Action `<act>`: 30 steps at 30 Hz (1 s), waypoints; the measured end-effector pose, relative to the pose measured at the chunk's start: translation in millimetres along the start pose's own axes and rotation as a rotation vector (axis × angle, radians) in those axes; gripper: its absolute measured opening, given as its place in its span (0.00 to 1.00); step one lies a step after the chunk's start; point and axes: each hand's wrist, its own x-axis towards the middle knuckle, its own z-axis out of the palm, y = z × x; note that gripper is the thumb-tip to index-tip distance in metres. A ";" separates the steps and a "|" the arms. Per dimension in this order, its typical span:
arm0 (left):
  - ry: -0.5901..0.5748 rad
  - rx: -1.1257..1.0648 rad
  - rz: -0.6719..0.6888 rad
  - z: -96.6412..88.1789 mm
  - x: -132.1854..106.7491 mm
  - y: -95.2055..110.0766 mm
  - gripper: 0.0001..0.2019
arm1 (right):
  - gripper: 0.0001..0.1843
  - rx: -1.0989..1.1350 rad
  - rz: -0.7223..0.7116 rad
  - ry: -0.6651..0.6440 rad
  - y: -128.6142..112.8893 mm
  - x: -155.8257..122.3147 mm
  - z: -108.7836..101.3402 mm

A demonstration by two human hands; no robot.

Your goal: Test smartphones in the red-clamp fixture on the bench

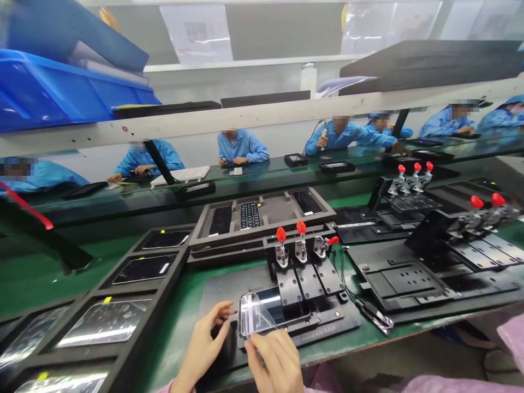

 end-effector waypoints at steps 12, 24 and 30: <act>-0.060 0.037 0.152 17.0 3.7 11.7 0.21 | 0.12 -0.054 0.007 -0.034 0.8 -1.1 -10.8; -0.017 0.279 0.156 -1.3 1.0 -14.7 0.15 | 0.09 -0.031 -0.094 0.023 5.8 -3.7 -6.8; 0.025 0.273 0.086 -30.8 -9.4 -31.8 0.24 | 0.06 -0.028 -0.114 0.041 4.0 0.1 -0.8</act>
